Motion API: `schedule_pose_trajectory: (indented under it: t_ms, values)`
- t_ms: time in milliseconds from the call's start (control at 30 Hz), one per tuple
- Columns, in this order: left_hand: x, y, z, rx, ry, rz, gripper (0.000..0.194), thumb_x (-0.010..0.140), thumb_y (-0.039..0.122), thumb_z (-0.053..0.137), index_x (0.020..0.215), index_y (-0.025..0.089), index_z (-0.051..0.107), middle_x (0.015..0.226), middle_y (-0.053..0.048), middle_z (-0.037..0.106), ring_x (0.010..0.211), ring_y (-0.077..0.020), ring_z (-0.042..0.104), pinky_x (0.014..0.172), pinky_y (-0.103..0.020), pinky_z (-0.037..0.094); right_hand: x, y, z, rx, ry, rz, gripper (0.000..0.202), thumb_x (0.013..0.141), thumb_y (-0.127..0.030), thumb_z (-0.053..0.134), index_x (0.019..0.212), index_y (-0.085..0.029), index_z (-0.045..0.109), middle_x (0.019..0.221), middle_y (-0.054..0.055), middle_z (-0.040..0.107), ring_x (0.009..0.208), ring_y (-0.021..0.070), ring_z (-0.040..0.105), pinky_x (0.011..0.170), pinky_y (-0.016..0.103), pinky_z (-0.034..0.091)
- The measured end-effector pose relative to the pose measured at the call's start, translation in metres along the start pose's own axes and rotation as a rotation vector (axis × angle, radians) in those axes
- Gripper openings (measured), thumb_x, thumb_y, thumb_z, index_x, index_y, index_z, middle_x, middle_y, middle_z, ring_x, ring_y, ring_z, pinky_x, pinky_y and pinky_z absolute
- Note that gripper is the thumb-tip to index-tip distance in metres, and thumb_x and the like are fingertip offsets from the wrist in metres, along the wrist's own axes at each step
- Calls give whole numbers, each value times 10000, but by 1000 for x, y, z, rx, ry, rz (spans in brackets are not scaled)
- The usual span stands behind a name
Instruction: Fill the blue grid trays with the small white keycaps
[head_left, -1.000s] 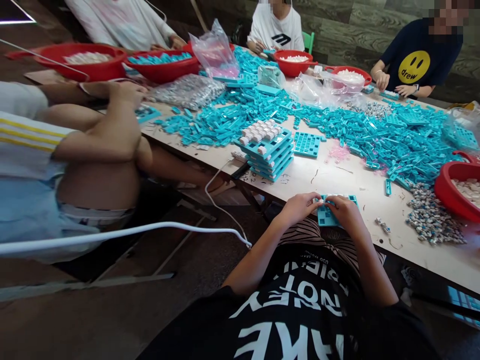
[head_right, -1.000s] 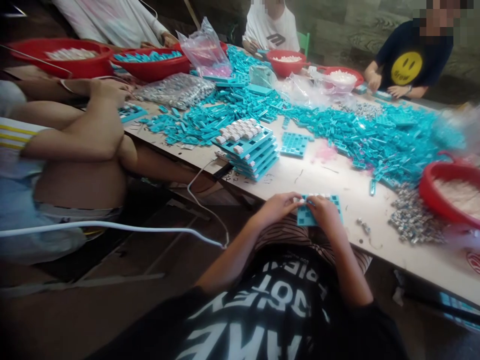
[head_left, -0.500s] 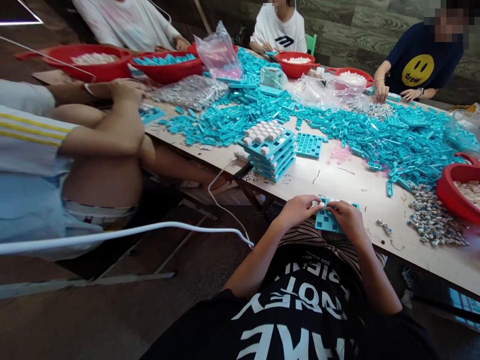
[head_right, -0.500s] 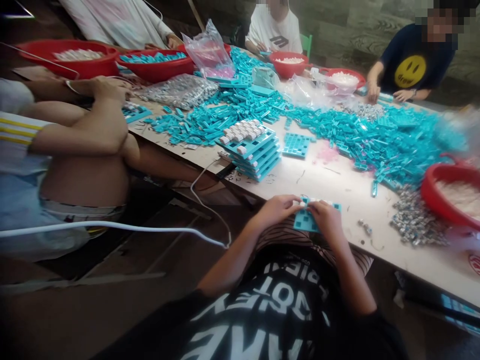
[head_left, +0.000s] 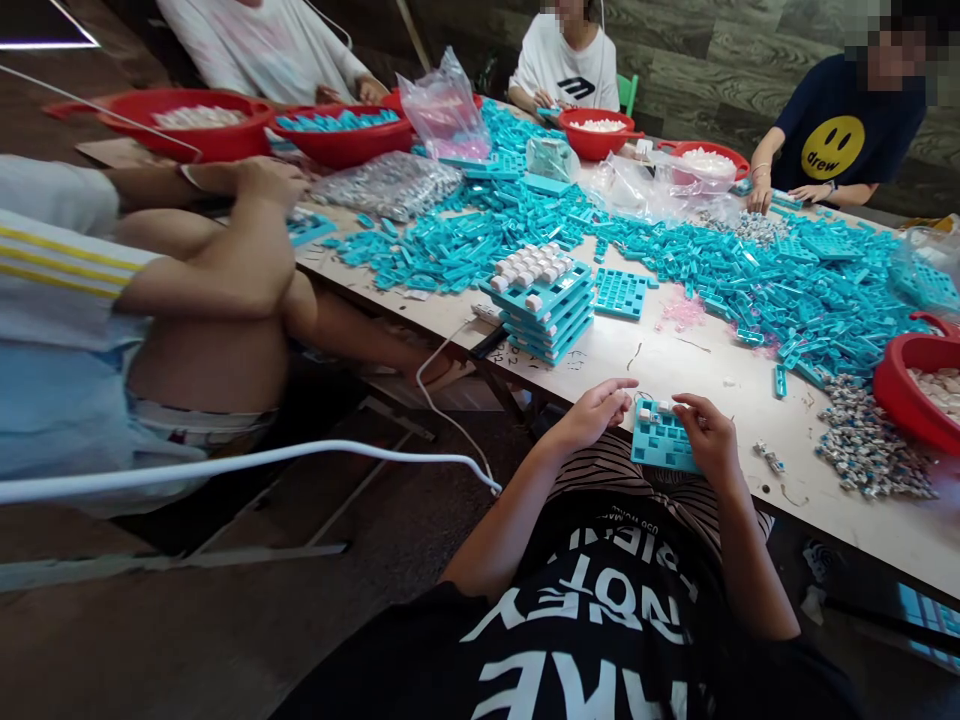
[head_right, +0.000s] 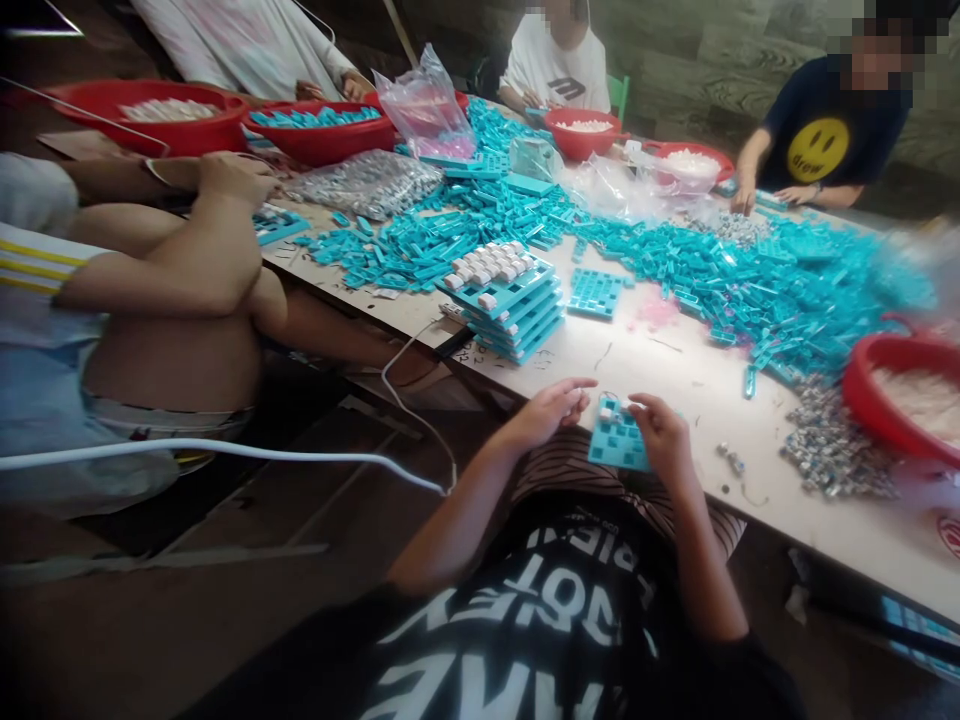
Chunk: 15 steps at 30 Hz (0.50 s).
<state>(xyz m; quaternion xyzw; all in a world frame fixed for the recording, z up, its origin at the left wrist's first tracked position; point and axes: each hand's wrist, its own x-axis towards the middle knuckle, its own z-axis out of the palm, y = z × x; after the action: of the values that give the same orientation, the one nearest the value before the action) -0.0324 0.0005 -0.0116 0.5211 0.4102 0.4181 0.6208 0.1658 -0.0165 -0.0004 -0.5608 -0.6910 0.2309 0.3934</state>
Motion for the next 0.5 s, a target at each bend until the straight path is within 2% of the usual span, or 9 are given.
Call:
schedule_pose_trajectory:
  t_ms: [33, 100, 200, 267, 367, 433, 500]
  values:
    - [-1, 4, 4, 39, -68, 4, 379, 840, 375, 402, 1083, 124, 546, 678, 25, 447, 525, -64, 345, 510, -211, 309, 0, -2, 0, 7, -26, -27, 307, 842, -415, 506, 988, -192, 658, 762, 20, 646, 660, 135, 567, 624, 246, 439]
    - [-1, 10, 10, 121, -194, 18, 417, 842, 478, 401, 916, 120, 604, 605, 36, 408, 525, -70, 340, 520, -221, 308, -1, -7, 0, 23, -95, -72, 303, 834, -406, 522, 1007, -199, 658, 762, 15, 643, 660, 132, 562, 631, 247, 442]
    - [3, 13, 19, 182, -251, 35, 516, 829, 580, 365, 627, 135, 532, 544, 36, 362, 508, -74, 315, 511, -234, 298, 1, -11, 3, 52, -126, -71, 302, 797, -402, 574, 986, -185, 662, 661, -6, 596, 591, 116, 524, 591, 238, 433]
    - [6, 11, 23, 189, -227, 40, 541, 822, 612, 345, 589, 146, 490, 534, 32, 362, 501, -77, 316, 506, -237, 300, 2, -10, 5, 87, -102, -55, 288, 785, -398, 590, 950, -174, 665, 624, -14, 561, 571, 109, 502, 588, 235, 431]
    - [8, 8, 24, 254, -196, 51, 560, 822, 625, 330, 653, 138, 549, 549, 17, 428, 523, -93, 378, 522, -238, 329, 3, -5, 7, 115, -80, -45, 292, 784, -414, 586, 933, -174, 660, 582, -32, 503, 532, 95, 456, 556, 227, 413]
    - [8, 7, 21, 376, -118, 57, 579, 833, 617, 313, 721, 133, 612, 595, -7, 513, 579, -120, 452, 557, -244, 360, 4, -1, 7, 82, -66, -40, 302, 787, -422, 578, 944, -175, 654, 562, -43, 465, 507, 87, 421, 518, 217, 386]
    - [9, 6, 15, 499, 16, 47, 575, 846, 595, 305, 816, 143, 660, 691, -32, 599, 676, -152, 520, 613, -251, 388, 6, 1, 5, 12, -64, -42, 312, 793, -420, 568, 965, -173, 649, 565, -42, 463, 503, 86, 417, 510, 214, 372]
